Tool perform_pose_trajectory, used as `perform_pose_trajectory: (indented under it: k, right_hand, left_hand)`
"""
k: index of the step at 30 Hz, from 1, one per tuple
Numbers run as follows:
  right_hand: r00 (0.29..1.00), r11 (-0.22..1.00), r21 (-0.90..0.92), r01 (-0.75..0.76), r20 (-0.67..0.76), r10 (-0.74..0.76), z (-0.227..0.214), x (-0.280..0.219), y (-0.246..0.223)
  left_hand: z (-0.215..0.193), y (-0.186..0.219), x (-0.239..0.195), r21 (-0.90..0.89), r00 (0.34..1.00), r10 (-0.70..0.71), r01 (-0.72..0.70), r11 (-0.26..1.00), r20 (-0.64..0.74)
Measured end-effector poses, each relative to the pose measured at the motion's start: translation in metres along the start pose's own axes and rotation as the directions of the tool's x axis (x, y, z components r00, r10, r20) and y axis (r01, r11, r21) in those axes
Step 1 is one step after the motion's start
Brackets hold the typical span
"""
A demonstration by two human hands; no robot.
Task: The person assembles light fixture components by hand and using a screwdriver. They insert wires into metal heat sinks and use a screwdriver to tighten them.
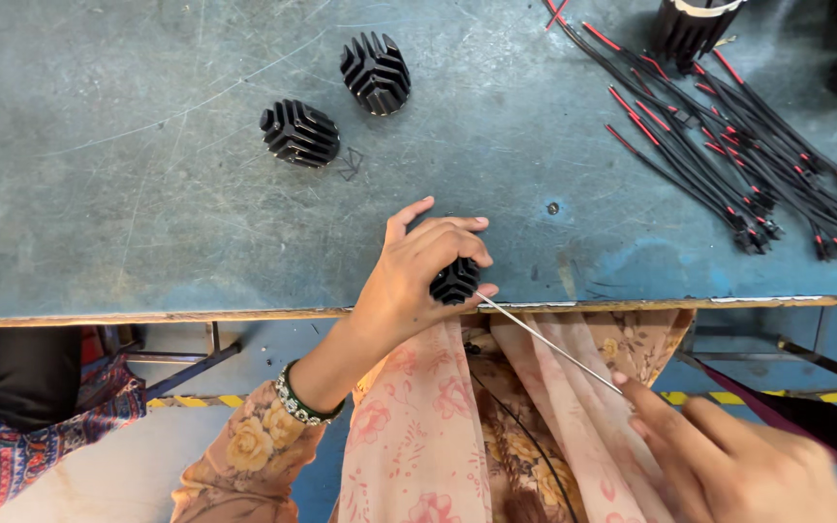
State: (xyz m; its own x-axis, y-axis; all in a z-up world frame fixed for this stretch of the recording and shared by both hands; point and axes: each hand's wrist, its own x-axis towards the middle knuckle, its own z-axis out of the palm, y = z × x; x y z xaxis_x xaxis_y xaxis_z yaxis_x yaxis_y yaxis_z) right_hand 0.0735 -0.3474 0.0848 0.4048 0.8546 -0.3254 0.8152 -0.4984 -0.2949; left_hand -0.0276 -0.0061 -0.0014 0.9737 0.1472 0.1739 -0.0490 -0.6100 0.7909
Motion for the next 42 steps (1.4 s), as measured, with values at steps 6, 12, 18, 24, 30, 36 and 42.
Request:
perform_pose_trajectory:
  k: [6,12,18,24,30,36,42]
  right_hand:
    - [0.995,0.975,-0.198,0.102,0.016,-0.101,-0.008,-0.007,0.011]
    - [0.930,0.931,-0.186,0.314,-0.137,-0.341,0.004,0.002,0.028]
    - [0.976,0.982,-0.082,0.169,-0.123,-0.178,-0.005,0.002,0.019]
    - [0.998,0.999,-0.031,0.020,-0.064,-0.022,0.001,-0.014,0.025]
    - [0.971,0.932,0.359,0.051,-0.235,0.037,0.005,-0.028,0.045]
    - [0.995,0.982,0.178,-0.057,-0.069,0.070,-0.008,-0.002,0.031]
    - [0.998,0.994,0.094,-0.053,-0.024,0.055,-0.017,0.012,0.025]
  left_hand:
    - [-0.001,0.005,-0.005,0.026,0.998,-0.018,0.019,0.999,-0.062]
    - [-0.004,0.001,-0.006,0.015,0.999,0.000,0.001,1.000,-0.052]
    - [-0.004,-0.001,-0.005,0.023,0.998,0.014,-0.013,1.000,-0.066]
    - [-0.001,0.000,-0.007,0.035,0.995,0.020,-0.016,0.999,-0.100]
    - [-0.002,-0.002,-0.007,0.025,0.996,0.038,-0.036,0.999,-0.086]
    - [-0.004,-0.002,-0.005,0.014,0.996,0.053,-0.052,0.999,-0.071]
    - [-0.003,-0.002,-0.004,0.008,0.995,0.046,-0.046,0.999,-0.091]
